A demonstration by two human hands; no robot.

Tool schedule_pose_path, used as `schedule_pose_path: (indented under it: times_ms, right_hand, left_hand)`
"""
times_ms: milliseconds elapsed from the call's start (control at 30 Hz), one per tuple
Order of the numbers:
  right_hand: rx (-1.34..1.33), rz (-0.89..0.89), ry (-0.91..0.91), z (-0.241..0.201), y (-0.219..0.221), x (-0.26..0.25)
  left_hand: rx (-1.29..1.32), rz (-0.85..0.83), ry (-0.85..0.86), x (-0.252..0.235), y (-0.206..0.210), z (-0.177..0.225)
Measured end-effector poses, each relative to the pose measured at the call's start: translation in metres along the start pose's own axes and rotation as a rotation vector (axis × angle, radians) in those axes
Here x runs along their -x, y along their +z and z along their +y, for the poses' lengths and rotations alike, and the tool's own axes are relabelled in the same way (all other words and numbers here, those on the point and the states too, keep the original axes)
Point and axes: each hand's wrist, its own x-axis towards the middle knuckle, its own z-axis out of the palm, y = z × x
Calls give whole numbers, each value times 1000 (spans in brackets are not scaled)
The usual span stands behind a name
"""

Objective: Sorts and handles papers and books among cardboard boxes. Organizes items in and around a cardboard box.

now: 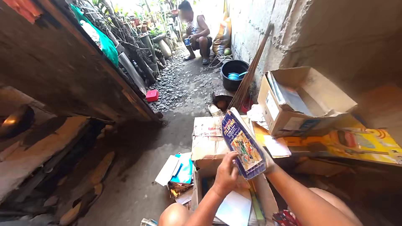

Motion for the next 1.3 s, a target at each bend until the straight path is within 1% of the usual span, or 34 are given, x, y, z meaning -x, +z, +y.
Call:
schedule_pose_path:
  times_ms: [33, 67, 133, 200, 267, 367, 467, 567, 633, 700, 767, 833, 900, 967, 1067, 1133, 1300]
  right_hand:
    - [-59, -312, -56, 28, -38, -25]
    - [-52, -372, -15, 40, -47, -40]
    - [91, -260, 61, 52, -41, -55]
    - [254, -277, 71, 69, -44, -76]
    - [395, -287, 45, 82, -46, -90]
    - [496, -281, 24, 91, -42, -97]
    - [478, -263, 31, 95, -36, -101]
    - [389, -248, 95, 100, -31, -105]
    - [336, -236, 144, 105, -30, -106]
    - [316, -227, 180, 111, -30, -110]
    - [365, -192, 217, 114, -29, -112]
    - [495, -138, 233, 108, -23, -110]
    - [634, -112, 205, 105, -20, -111]
    - [718, -120, 193, 103, -17, -109]
    - [688, -182, 272, 93, -7, -98]
    - [655, -204, 324, 95, -7, -96]
    - [604, -177, 365, 99, -14, -98]
  left_hand:
    - [183, 32, -106, -5, -6, 0]
    - [333, 69, -197, -11, -13, 0]
    - [497, 121, -347, -21, -25, -1]
    - [523, 127, -443, -27, -36, -6]
    - [512, 128, -493, -30, -42, -9]
    - [534, 182, -536, -31, -44, -14]
    - [623, 209, -511, -27, -48, -27]
    - [686, 207, -505, -25, -54, -32]
    - [698, 232, -535, -24, -55, -37]
    - [726, 287, -609, -24, -54, -41]
    - [770, 354, -680, -23, -53, -49]
    - [787, 434, -732, -23, -52, -54]
    - [775, 489, -754, -24, -52, -56]
    - [742, 513, -754, -25, -52, -59]
    - [680, 513, -741, -26, -51, -64]
    - [695, 503, -759, -24, -49, -69]
    - [782, 490, -815, -24, -39, -75]
